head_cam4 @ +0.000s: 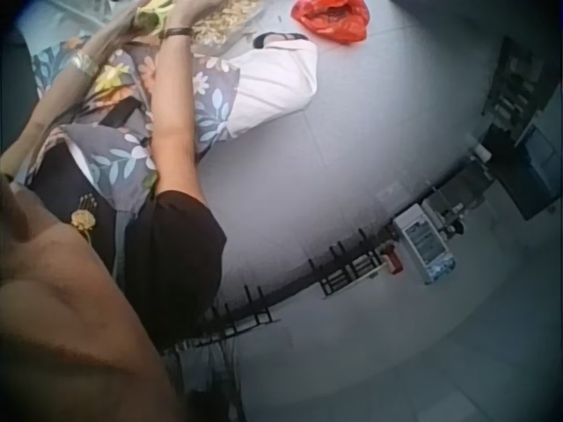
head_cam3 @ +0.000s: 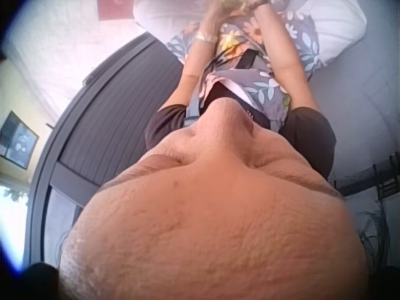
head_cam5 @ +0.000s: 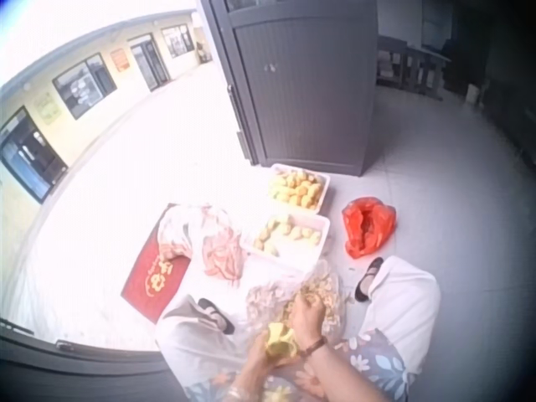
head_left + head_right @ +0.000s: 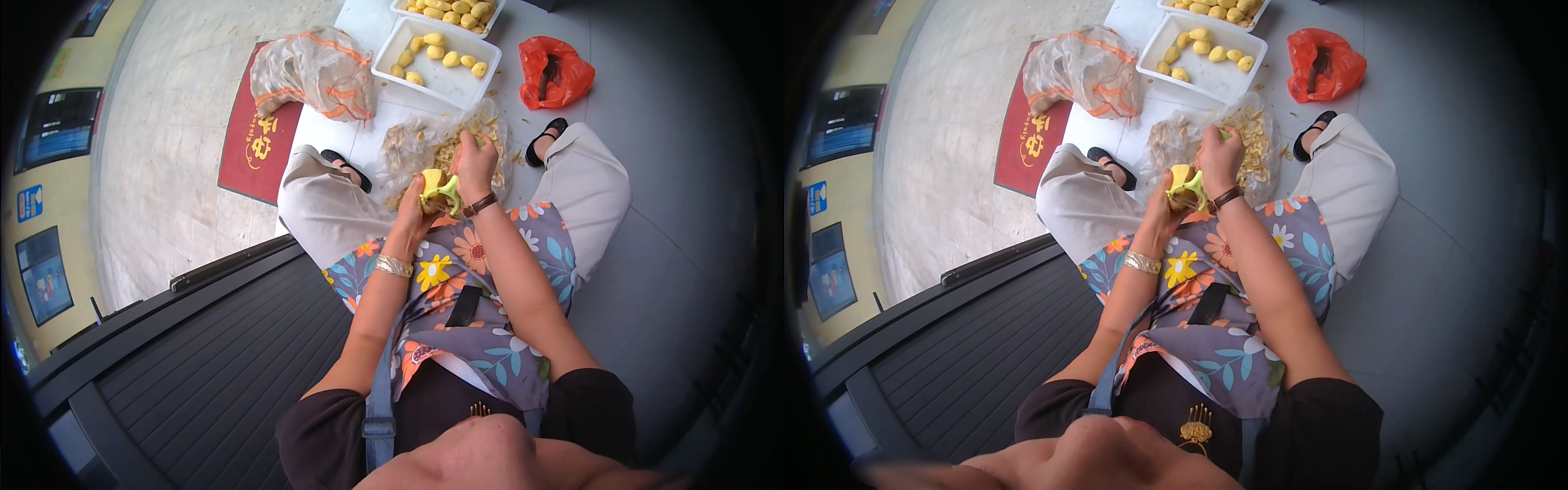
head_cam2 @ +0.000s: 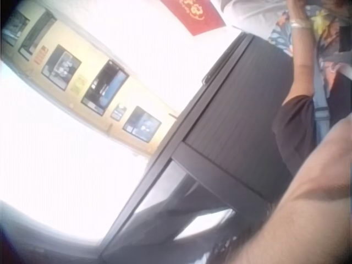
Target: The person sits on the floor and peels potatoes using a peeler. They place the peeled potatoes into a white tray and discard the peels onto a plastic sheet on the floor.
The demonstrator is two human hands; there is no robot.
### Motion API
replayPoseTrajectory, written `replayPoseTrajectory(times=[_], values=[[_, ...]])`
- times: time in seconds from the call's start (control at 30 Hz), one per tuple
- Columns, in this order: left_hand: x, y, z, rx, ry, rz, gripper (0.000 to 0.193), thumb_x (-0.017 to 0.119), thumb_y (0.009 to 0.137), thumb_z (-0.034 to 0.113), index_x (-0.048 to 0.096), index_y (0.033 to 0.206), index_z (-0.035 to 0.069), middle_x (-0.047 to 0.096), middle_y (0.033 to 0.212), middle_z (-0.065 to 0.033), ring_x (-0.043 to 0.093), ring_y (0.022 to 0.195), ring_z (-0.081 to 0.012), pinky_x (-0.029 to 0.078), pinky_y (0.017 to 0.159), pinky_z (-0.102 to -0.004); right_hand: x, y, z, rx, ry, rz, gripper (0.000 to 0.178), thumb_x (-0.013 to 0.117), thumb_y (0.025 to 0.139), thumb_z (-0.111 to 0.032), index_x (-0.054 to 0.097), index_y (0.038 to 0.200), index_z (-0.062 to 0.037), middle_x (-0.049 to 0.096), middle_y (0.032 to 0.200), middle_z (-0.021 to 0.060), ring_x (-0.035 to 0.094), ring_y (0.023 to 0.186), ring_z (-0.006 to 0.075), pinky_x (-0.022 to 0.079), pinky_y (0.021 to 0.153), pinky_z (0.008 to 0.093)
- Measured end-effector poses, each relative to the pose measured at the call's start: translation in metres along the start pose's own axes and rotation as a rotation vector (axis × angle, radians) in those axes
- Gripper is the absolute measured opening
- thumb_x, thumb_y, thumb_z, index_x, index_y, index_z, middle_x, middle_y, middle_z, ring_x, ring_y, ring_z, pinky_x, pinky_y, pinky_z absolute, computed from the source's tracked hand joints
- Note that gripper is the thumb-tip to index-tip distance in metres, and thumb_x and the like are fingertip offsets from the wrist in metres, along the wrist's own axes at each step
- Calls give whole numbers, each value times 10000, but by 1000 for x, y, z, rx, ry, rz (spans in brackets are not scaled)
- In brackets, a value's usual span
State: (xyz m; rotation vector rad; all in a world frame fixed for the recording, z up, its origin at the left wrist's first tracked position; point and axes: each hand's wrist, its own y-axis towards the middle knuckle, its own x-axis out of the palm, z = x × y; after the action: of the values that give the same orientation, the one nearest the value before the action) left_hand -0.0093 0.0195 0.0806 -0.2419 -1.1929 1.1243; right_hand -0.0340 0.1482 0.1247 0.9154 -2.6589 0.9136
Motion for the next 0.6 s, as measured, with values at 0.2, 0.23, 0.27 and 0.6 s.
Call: replayPoseTrajectory(times=[0.2, 0.23, 0.27, 0.6], values=[[2, -13, -7, -49, 24, -22, 410, 382, 907, 429, 478, 1055, 59, 580, 847, -119, 570, 692, -219, 476, 536, -306, -20, 56, -21, -222, -33, 137, 178, 505, 807, -116, 409, 895, 5, 403, 527, 24, 346, 345, 105, 289, 328, 262], [1, -12, -4, -39, -10, -4, 406, 367, 914, 420, 474, 1060, 57, 577, 854, -120, 569, 692, -221, 477, 536, -305, -19, 53, -27, -169, 9, 94, 173, 501, 810, -116, 406, 893, 2, 391, 522, 18, 332, 346, 102, 282, 330, 261], [-1, -10, -1, -29, -45, 13, 402, 352, 922, 411, 470, 1065, 55, 575, 861, -121, 567, 692, -224, 477, 537, -304, -16, 46, -29, -131, 30, 78, 173, 501, 813, -116, 401, 896, -1, 379, 519, 14, 322, 349, 98, 274, 331, 260], [-1, -7, -5, 10, 82, 87, 314, 261, 941, 343, 449, 1064, 124, 555, 799, -52, 517, 548, -151, 363, 394, -219, -2, -11, 8, -8, -33, -54, 178, 536, 804, -127, 419, 875, -14, 459, 544, 34, 415, 375, 97, 327, 318, 241]])
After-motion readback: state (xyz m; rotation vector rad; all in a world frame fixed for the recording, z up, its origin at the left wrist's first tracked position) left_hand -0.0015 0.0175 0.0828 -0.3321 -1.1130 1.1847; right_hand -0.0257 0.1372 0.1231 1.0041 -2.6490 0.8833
